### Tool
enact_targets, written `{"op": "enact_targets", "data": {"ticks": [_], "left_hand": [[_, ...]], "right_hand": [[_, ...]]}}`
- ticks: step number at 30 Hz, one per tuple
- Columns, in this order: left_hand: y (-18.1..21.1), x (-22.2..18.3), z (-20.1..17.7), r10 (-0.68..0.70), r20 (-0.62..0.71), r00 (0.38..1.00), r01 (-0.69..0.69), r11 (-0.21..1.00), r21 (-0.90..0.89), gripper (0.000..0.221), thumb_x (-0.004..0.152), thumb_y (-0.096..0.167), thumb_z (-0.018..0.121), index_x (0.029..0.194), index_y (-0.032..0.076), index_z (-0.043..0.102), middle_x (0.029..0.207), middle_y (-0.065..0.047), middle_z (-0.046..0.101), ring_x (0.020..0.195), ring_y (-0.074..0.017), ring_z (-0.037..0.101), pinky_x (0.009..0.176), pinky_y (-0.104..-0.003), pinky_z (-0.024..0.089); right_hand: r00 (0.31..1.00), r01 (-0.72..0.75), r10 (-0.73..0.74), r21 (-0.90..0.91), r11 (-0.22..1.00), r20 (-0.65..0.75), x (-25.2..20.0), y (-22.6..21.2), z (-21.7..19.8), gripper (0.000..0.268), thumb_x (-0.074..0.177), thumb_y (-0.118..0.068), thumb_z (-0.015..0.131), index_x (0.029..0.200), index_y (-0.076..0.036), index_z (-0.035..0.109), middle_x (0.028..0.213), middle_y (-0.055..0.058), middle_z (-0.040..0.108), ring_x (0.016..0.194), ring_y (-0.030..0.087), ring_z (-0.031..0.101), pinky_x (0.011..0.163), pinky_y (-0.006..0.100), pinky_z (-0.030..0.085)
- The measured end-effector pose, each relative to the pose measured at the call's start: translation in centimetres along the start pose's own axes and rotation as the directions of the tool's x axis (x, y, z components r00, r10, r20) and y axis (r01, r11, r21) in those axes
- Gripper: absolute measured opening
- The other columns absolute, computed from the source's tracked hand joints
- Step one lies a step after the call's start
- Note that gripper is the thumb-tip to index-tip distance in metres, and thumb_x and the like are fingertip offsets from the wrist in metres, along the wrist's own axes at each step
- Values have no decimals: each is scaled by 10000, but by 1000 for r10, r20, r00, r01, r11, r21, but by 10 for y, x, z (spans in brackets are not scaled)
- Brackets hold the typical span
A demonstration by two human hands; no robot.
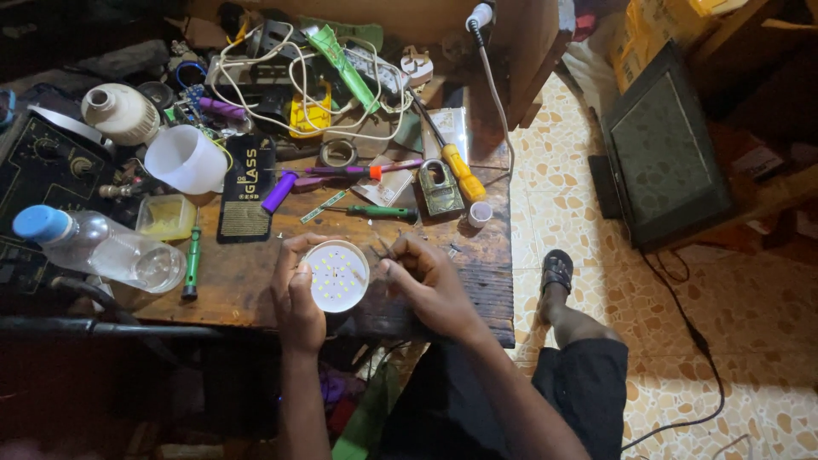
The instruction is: Testing and inspecting a repaired LED bulb using a smartphone and manual assembly.
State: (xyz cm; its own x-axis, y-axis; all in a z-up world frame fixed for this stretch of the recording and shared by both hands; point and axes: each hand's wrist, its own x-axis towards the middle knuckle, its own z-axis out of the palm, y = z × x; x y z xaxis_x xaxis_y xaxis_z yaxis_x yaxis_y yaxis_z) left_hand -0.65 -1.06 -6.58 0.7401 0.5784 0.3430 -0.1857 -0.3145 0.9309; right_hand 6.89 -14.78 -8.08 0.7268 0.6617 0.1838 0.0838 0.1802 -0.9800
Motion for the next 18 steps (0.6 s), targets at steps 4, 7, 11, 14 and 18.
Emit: {"op": "enact_targets", "data": {"ticks": [4,7,11,14,18], "left_hand": [[-11,-4,-3,-1,-40,999,2,999,40,340,796,292,331,951,92,557,898,-124,621,899,-231,568,877,-346,392],[-3,-4,0,21,-45,999,-18,997,81,305,814,255,348,955,92,563,891,-118,610,896,-242,567,879,-351,389],[8,-6,3,20,-26,999,-18,995,101,283,833,261,374,950,94,570,872,-102,614,890,-237,579,872,-354,402],[9,-5,3,16,-28,999,-12,993,120,293,848,285,364,951,106,571,875,-85,615,883,-229,585,870,-349,405],[12,-7,3,15,-22,1000,-13,993,114,284,852,265,358,947,95,565,881,-101,617,899,-258,586,874,-376,402]], "right_hand": [[1000,12,-12,-117,993,-4,-5,-18,-1,114,846,-85,528,944,-26,522,702,153,574,609,204,568,607,324,475],[1000,-14,18,-224,974,18,-10,-30,5,211,816,-92,556,1024,-63,541,712,148,577,598,203,555,583,323,465],[999,-38,38,-307,951,-5,-12,-12,11,167,811,-129,568,975,-151,579,519,72,582,475,134,532,462,248,411],[992,-113,84,-337,935,-99,-15,-19,16,175,773,-122,566,940,-166,592,497,59,560,465,140,510,474,266,418],[990,-108,73,-316,943,-119,-10,-24,16,155,764,-111,575,907,-157,610,537,94,607,480,164,549,484,270,441]]}}
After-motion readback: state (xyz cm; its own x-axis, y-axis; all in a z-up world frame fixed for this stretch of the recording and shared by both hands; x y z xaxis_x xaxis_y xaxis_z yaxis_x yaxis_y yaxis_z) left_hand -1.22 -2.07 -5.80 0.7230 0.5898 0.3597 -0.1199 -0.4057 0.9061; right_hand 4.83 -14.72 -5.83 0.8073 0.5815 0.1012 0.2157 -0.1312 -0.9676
